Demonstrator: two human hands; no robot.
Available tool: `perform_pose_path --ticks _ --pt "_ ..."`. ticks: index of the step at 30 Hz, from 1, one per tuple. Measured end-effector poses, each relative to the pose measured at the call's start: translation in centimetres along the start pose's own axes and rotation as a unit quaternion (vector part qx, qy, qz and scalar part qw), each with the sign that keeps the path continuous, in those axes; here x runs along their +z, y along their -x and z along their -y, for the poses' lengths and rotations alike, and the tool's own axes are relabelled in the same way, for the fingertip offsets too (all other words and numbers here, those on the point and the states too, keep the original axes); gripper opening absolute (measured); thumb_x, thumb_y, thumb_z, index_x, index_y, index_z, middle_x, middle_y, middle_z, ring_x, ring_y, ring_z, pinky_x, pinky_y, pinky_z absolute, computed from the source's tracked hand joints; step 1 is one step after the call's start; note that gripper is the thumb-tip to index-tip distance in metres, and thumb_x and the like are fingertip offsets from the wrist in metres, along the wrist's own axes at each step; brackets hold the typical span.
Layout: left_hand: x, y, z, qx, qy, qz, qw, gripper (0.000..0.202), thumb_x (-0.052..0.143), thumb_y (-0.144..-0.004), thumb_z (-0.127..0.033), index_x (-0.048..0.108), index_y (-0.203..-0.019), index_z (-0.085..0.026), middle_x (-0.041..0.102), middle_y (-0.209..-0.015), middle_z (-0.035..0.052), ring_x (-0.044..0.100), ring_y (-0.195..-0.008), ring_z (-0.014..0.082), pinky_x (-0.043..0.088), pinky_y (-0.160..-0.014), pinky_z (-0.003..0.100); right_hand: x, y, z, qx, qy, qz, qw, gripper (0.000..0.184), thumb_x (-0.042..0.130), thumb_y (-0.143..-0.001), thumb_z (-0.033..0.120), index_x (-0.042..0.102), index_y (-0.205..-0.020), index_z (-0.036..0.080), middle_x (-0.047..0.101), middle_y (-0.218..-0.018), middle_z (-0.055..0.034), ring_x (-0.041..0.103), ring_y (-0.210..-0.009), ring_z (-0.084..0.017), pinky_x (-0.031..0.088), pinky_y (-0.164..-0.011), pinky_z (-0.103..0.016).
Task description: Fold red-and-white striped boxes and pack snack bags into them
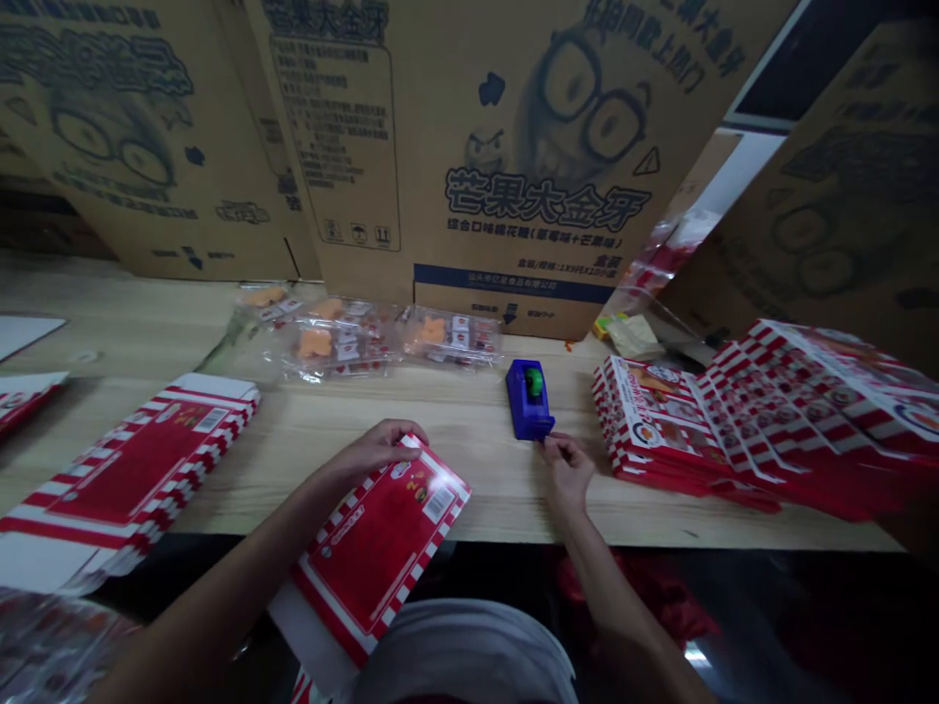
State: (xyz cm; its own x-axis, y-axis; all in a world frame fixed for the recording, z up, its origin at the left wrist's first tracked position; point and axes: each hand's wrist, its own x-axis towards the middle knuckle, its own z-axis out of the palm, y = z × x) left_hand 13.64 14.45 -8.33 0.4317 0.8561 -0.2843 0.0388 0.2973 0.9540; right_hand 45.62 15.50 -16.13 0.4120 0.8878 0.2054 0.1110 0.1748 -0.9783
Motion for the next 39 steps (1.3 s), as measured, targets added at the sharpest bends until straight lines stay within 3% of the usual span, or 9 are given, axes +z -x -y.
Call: perform_pose_path --ticks 2,4,8,11,15,25,33,37,39 --pt "0.0 0.0 0.3 0.006 -0.013 0.021 1.000 0.031 0.075 -0.066 -0.035 0.064 -0.086 -0.014 0.064 -0.064 -0.0013 0.057 -0.055 0.0121 0.042 -0.053 0.021 0.0 1.0 1.2 0.015 -0.017 0.012 1.000 0.032 0.063 -0.075 0.049 0.055 -0.072 0.018 0.052 -0.084 -0.0033 0.050 -0.078 -0.016 0.050 -0.073 -0.032" --pt "0.0 0.0 0.6 0.008 -0.022 0.037 0.999 0.030 0.075 -0.066 -0.035 0.066 -0.085 -0.014 0.064 -0.065 -0.0007 0.057 -0.057 0.0126 0.043 -0.055 0.021 0.7 1.9 3.2 0.044 -0.027 0.151 0.987 0.030 0.065 -0.077 0.046 0.058 -0.074 0.018 0.055 -0.081 -0.0028 0.052 -0.075 -0.015 0.050 -0.070 -0.030" --pt "0.4 -0.3 0.8 0.011 -0.038 0.072 0.997 0.027 0.078 -0.062 -0.031 0.069 -0.081 -0.013 0.067 -0.071 0.0012 0.058 -0.063 0.0138 0.044 -0.060 0.022 3.9 2.6 7.3 0.033 0.026 0.519 0.854 0.032 0.062 -0.082 0.045 0.060 -0.070 0.015 0.058 -0.074 -0.0021 0.052 -0.068 -0.013 0.044 -0.062 -0.025" --pt "1.1 -0.2 0.8 0.015 -0.038 0.088 0.995 0.026 0.077 -0.063 -0.030 0.070 -0.082 -0.013 0.069 -0.076 0.0029 0.060 -0.069 0.0151 0.045 -0.064 0.023 6.3 2.5 8.5 -0.026 0.067 0.602 0.795 0.034 0.060 -0.083 0.044 0.058 -0.066 0.015 0.052 -0.064 0.0018 0.045 -0.060 -0.010 0.036 -0.056 -0.022" --pt "1.6 0.6 0.8 0.017 -0.023 0.080 0.996 0.028 0.076 -0.064 -0.033 0.069 -0.084 -0.014 0.069 -0.078 0.0036 0.060 -0.068 0.0156 0.046 -0.063 0.024 7.7 3.0 7.7 -0.056 0.107 0.623 0.773 0.034 0.062 -0.081 0.040 0.054 -0.059 0.016 0.046 -0.056 0.0047 0.039 -0.054 -0.008 0.030 -0.049 -0.019" --pt "1.1 1.4 0.6 0.015 -0.013 0.045 0.999 0.029 0.075 -0.067 -0.034 0.064 -0.083 -0.013 0.065 -0.072 0.0011 0.057 -0.064 0.0129 0.044 -0.059 0.022 8.0 5.0 6.9 0.042 0.121 0.490 0.862 0.031 0.078 -0.066 0.039 0.062 -0.081 0.017 0.060 -0.064 0.0029 0.053 -0.057 -0.011 0.036 -0.050 -0.021" --pt "1.1 3.8 -1.7 0.051 -0.043 0.056 0.996 0.029 0.072 -0.073 -0.037 0.067 -0.090 -0.014 0.066 -0.078 0.0022 0.058 -0.068 0.0136 0.044 -0.064 0.022 8.5 4.9 7.9 0.364 -0.146 0.563 0.728 0.035 0.085 -0.057 0.038 0.065 -0.070 0.013 0.060 -0.060 0.0029 0.050 -0.050 -0.008 0.038 -0.055 -0.021" --pt "0.2 5.2 -2.9 0.060 -0.042 0.047 0.996 0.026 0.072 -0.072 -0.035 0.070 -0.088 -0.015 0.066 -0.076 0.0022 0.058 -0.067 0.0138 0.045 -0.063 0.022 10.0 6.1 7.5 0.419 -0.233 0.559 0.676 0.039 0.088 -0.047 0.036 0.068 -0.072 0.013 0.065 -0.065 0.0011 0.057 -0.056 -0.011 0.045 -0.065 -0.025" --pt "-1.0 5.8 -2.9 0.047 -0.012 0.004 0.999 0.026 0.075 -0.070 -0.034 0.070 -0.087 -0.015 0.066 -0.072 0.0011 0.058 -0.062 0.0127 0.045 -0.059 0.021 11.3 5.7 7.3 0.398 -0.217 0.573 0.683 0.034 0.086 -0.051 0.036 0.067 -0.068 0.014 0.062 -0.060 0.0027 0.053 -0.052 -0.009 0.044 -0.060 -0.023"
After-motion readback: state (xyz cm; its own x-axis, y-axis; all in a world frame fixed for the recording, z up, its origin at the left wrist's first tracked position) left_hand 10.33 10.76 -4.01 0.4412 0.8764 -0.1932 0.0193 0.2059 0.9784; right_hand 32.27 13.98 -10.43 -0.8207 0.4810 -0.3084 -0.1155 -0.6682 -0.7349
